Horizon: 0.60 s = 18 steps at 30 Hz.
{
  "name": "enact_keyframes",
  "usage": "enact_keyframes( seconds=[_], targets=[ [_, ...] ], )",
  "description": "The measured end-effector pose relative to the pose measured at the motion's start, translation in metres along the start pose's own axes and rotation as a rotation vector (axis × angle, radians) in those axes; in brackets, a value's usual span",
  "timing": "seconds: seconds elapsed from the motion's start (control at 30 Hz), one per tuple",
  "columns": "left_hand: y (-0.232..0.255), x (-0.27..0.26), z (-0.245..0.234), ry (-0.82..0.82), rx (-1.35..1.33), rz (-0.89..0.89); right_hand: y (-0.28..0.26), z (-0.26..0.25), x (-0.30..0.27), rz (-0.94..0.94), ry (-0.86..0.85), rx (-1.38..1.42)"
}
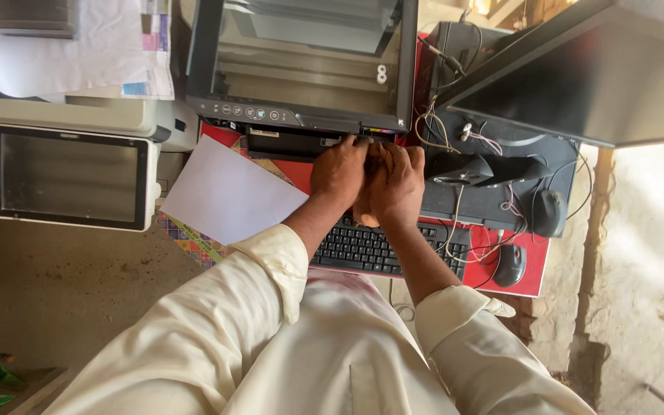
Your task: The person wipes a multifunction printer with a brown cloth. They lift the scanner lid and wipe the glass, wipe the lid's white underside, clean the control panel, open the front cover and wipe around the ink cartridge area, then close the covers and rest their hands on the printer.
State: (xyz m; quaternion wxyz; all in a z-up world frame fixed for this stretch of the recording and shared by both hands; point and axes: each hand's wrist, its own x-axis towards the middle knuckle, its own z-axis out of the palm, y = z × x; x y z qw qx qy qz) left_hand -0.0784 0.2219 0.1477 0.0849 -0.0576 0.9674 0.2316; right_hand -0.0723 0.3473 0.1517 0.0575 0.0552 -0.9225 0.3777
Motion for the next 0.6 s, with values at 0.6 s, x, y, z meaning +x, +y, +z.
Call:
enact_keyframes(
  seconds=[0.6],
  targets=[
    [0.003,-0.074,-0.022,0.094,-0.168,0.222,-0.011,-0.003,0.013,-0.017,-0.09,0.007]
  ],
)
